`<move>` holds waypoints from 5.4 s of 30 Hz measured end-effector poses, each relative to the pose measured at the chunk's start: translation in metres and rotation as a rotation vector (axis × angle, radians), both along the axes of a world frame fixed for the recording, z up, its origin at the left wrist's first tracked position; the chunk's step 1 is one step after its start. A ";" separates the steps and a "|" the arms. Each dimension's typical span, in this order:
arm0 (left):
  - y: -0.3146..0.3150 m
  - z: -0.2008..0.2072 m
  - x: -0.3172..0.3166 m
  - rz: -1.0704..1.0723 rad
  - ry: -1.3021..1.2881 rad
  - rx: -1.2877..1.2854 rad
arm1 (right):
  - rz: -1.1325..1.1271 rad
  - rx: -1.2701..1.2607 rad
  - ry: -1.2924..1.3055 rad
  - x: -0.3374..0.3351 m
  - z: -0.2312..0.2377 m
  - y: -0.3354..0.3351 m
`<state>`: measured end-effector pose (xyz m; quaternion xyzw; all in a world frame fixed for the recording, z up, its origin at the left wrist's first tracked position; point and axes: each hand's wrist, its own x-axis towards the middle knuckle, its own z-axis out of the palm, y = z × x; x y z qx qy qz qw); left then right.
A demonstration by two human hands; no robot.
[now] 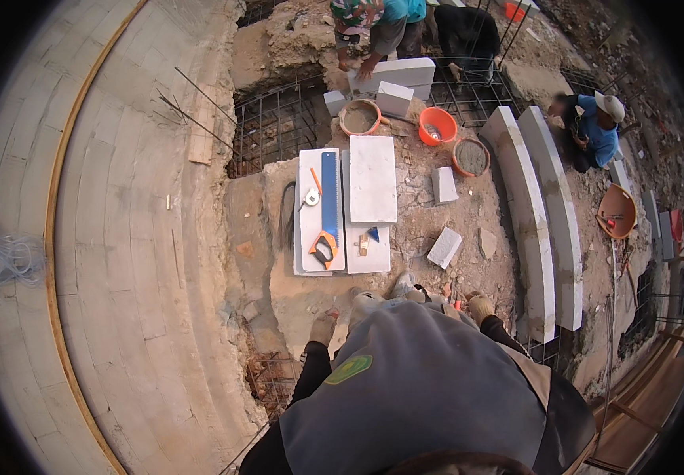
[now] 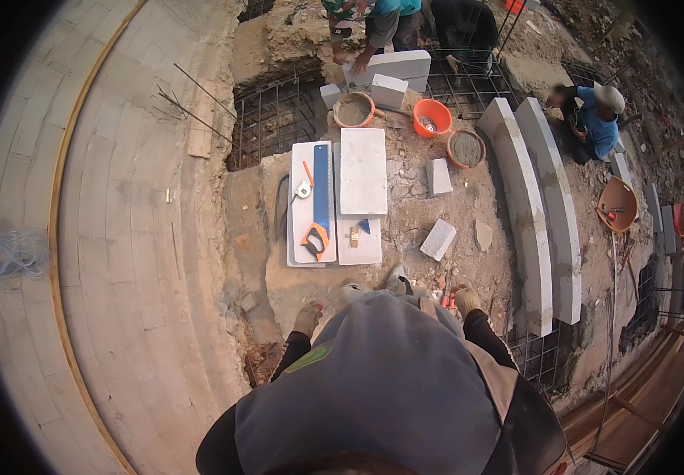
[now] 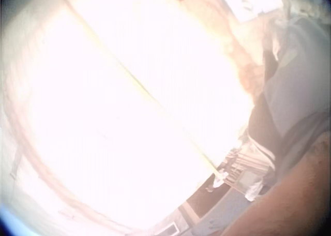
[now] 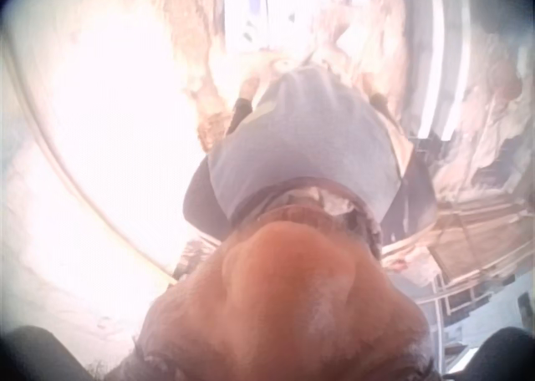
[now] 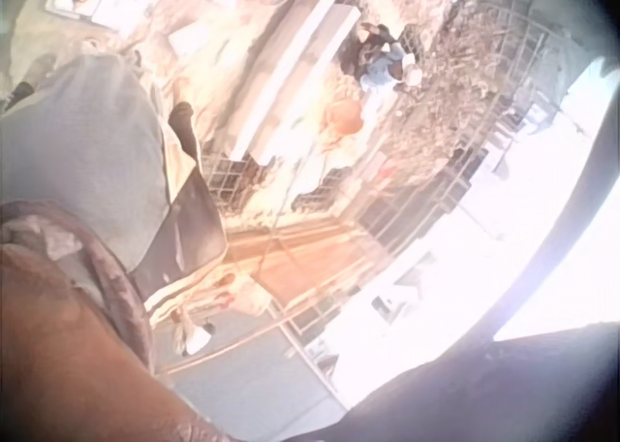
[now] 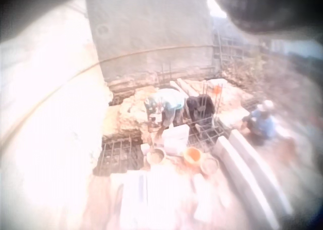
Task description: The person measures stone blocks with a tape measure, marks them with a pencil, cuts a block using a hand saw, and places the stone pieces onto a foundation along with other blocks.
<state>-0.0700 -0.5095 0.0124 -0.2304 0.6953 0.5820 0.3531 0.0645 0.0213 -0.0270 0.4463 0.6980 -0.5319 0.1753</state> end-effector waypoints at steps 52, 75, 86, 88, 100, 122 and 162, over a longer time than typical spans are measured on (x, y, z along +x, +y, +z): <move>-0.025 0.042 -0.131 -1.604 -0.040 -0.245 | -0.867 -0.448 0.116 0.212 0.281 -0.391; 0.148 0.264 -0.109 -0.938 0.683 0.097 | -0.947 -0.331 -0.245 0.353 0.032 -0.423; 0.294 0.655 -0.068 -1.260 2.122 1.327 | -1.259 -0.307 0.096 0.289 0.081 -0.339; 0.311 0.673 -0.046 -1.455 2.264 1.394 | -1.337 -0.259 0.026 0.312 0.073 -0.343; 0.322 0.681 -0.012 -2.148 2.516 1.225 | -1.007 -0.189 -0.304 0.357 -0.028 -0.449; 0.249 0.622 -0.084 -2.109 2.387 1.001 | -1.302 -0.317 -0.053 0.321 0.043 -0.338; -0.132 -0.043 -0.132 -0.594 -0.136 -0.007 | -0.813 -0.236 -0.094 0.054 0.110 -0.252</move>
